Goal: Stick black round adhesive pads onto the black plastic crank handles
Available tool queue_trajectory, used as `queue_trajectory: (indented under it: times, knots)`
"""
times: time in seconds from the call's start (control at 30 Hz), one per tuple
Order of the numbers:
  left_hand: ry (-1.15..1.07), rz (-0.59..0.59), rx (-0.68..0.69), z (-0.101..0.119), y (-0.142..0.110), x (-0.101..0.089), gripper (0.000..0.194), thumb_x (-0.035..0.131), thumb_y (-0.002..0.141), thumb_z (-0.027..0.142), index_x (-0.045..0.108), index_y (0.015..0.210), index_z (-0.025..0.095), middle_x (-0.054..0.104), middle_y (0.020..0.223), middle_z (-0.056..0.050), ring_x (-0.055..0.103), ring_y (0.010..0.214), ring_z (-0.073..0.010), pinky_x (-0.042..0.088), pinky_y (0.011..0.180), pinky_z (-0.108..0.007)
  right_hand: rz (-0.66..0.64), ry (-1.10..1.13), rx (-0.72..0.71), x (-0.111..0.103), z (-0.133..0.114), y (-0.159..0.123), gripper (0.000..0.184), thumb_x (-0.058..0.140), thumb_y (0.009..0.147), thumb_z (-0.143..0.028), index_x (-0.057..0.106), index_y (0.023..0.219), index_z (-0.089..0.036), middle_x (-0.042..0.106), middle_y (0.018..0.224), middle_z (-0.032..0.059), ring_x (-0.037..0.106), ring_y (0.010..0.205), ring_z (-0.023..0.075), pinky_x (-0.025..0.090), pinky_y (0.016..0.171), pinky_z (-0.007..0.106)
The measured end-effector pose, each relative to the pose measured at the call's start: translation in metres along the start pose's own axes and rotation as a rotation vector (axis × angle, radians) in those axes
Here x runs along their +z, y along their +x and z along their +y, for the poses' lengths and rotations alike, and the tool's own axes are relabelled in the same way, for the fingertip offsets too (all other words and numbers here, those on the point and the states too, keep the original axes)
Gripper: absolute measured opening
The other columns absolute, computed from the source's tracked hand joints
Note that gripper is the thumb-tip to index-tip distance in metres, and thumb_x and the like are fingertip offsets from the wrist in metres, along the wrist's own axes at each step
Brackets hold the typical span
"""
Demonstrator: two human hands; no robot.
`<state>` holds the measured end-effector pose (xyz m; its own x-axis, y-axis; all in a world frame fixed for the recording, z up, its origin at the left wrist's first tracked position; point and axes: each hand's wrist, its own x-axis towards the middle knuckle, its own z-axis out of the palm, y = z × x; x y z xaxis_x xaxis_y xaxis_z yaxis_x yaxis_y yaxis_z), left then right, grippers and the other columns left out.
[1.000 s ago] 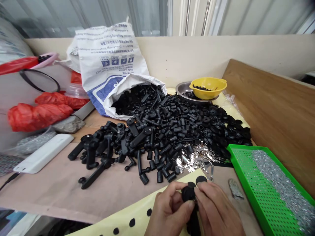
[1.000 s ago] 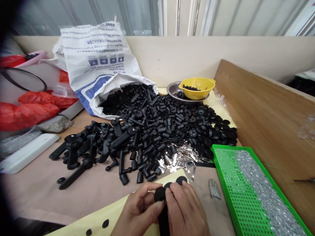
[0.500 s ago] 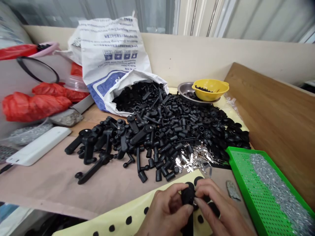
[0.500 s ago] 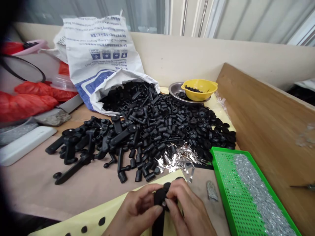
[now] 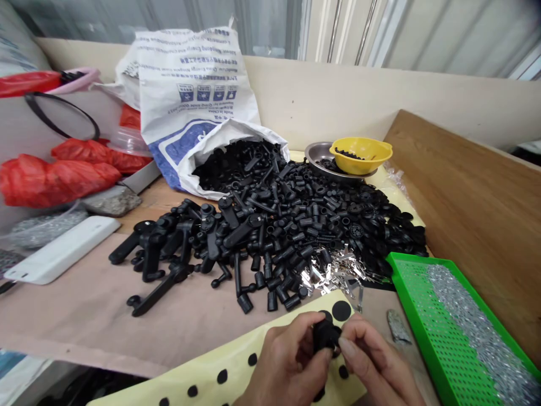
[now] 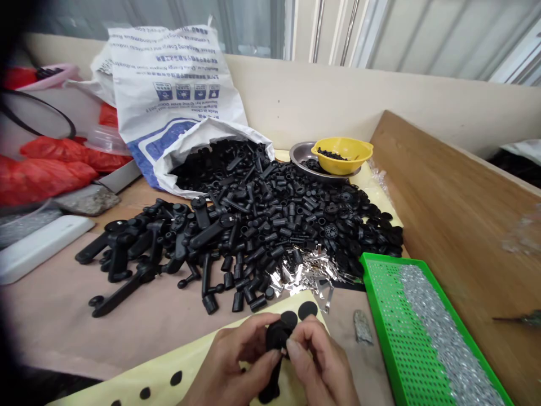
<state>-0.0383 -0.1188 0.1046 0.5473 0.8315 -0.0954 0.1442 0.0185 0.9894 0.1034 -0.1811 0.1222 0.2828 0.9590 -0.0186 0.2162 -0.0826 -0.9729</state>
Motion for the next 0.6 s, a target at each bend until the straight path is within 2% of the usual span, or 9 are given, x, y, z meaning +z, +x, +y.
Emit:
queue_trajectory:
  times: [0.17,0.23,0.33,0.4,0.5,0.6]
  knots:
    - [-0.054,-0.005,-0.021,0.0,-0.002,-0.001,0.029,0.058,0.076,0.022,0.064,0.104,0.017,0.059,0.064,0.001,0.05,0.052,-0.0099,0.04,0.049,-0.017,0.025,0.009,-0.061,0.0,-0.003,0.004,0.026,0.055,0.085,-0.044,0.059,0.067,-0.025,0.053,0.07,-0.0001,0.053,0.066,0.0172,0.045,0.063,0.023]
    - [-0.062,-0.008,-0.027,0.0,-0.002,-0.001,0.029,0.057,0.076,0.022,0.064,0.104,0.016,0.059,0.064,0.0,0.05,0.052,-0.0097,0.04,0.049,-0.017,-0.005,0.072,-0.002,-0.001,-0.003,0.004,0.026,0.056,0.084,-0.045,0.058,0.068,-0.025,0.053,0.073,-0.0001,0.052,0.068,0.0172,0.045,0.064,0.024]
    - [-0.059,-0.013,-0.032,-0.001,-0.002,-0.001,0.03,0.057,0.076,0.022,0.063,0.104,0.016,0.059,0.065,0.0,0.051,0.053,-0.0103,0.04,0.05,-0.018,-0.129,0.196,0.168,-0.004,-0.002,0.003,0.025,0.056,0.084,-0.047,0.055,0.073,-0.024,0.052,0.078,-0.0004,0.052,0.073,0.0171,0.046,0.066,0.024]
    - [-0.061,-0.019,-0.034,-0.002,-0.002,0.0,0.029,0.057,0.076,0.023,0.063,0.104,0.016,0.06,0.065,0.0,0.051,0.054,-0.0107,0.041,0.05,-0.018,-0.181,0.243,0.226,-0.007,0.0,0.002,0.026,0.056,0.085,-0.047,0.055,0.074,-0.024,0.051,0.078,-0.0009,0.051,0.073,0.0164,0.045,0.066,0.023]
    - [-0.067,-0.038,-0.035,-0.003,-0.003,0.0,0.029,0.057,0.076,0.024,0.063,0.103,0.017,0.057,0.064,0.001,0.049,0.053,-0.0103,0.04,0.049,-0.018,-0.144,0.239,0.182,-0.01,0.003,0.002,0.022,0.058,0.085,-0.042,0.056,0.073,-0.024,0.049,0.077,-0.0023,0.049,0.072,0.0146,0.044,0.065,0.021]
    - [-0.067,-0.064,-0.045,-0.004,-0.003,-0.001,0.03,0.057,0.077,0.026,0.063,0.104,0.017,0.055,0.063,0.001,0.047,0.052,-0.0097,0.039,0.049,-0.018,-0.194,0.201,0.13,-0.012,0.003,0.004,0.015,0.061,0.083,-0.036,0.056,0.075,-0.025,0.051,0.08,-0.0027,0.052,0.075,0.0147,0.045,0.067,0.02]
